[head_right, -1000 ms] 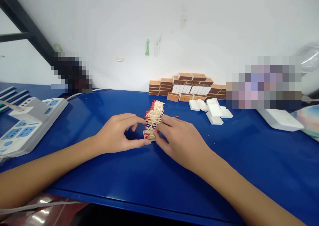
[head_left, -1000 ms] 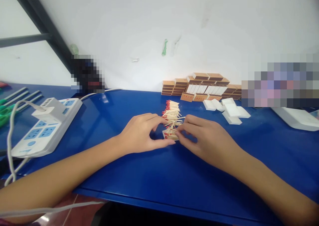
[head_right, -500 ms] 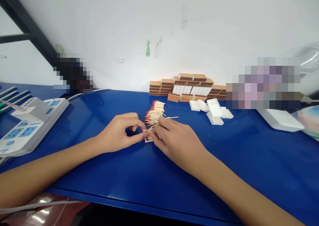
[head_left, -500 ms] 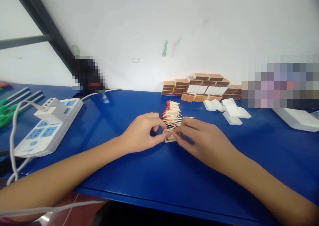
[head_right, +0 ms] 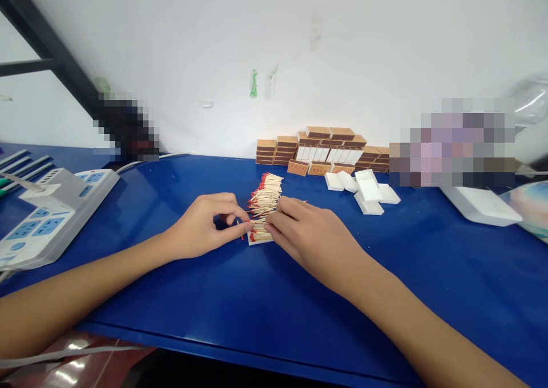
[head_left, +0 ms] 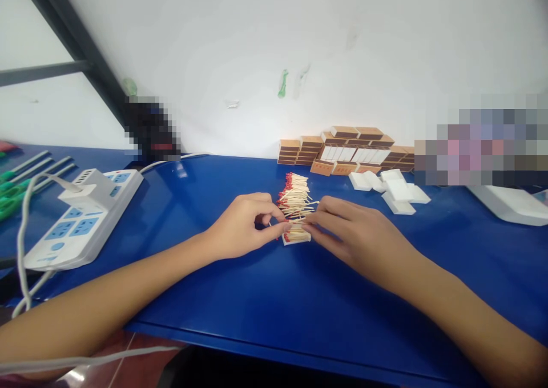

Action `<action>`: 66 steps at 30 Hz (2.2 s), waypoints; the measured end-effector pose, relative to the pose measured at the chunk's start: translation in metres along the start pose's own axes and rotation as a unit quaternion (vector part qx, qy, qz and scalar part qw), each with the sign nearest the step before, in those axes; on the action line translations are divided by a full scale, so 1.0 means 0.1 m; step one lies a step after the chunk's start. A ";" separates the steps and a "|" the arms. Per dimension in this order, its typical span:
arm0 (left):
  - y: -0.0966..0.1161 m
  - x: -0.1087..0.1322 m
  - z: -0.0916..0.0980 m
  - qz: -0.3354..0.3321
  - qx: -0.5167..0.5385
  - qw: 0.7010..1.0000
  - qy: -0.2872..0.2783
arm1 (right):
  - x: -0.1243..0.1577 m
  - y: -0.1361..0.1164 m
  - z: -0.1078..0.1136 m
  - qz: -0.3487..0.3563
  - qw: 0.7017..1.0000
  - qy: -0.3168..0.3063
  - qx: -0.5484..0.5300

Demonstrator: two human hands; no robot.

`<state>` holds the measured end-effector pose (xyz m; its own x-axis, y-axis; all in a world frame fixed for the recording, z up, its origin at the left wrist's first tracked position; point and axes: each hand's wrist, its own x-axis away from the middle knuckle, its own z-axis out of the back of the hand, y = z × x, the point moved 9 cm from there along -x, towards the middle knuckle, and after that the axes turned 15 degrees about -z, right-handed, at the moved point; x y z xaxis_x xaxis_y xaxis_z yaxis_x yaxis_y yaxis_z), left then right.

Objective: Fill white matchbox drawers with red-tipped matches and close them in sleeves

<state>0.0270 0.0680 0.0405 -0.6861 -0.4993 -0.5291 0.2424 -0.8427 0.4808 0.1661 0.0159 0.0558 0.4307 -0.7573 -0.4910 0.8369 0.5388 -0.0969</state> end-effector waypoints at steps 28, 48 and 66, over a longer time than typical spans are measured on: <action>-0.01 -0.01 0.18 0.009 -0.031 0.997 0.070 | 0.00 0.18 -0.21 -0.041 0.991 -0.095 -0.086; 0.12 0.00 0.01 -0.066 -0.070 0.995 -0.008 | -0.01 0.25 -0.12 -0.076 0.991 -0.080 -0.082; 0.17 0.00 -0.03 -0.089 -0.113 0.989 -0.040 | -0.07 0.12 -0.28 -0.065 0.986 -0.076 -0.130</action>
<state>0.0329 0.0531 0.0466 -0.7814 -0.3287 -0.5304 0.2529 -0.9439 0.2123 0.1641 0.0381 0.0337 0.3877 -0.8622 -0.3260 0.7815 0.4950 -0.3798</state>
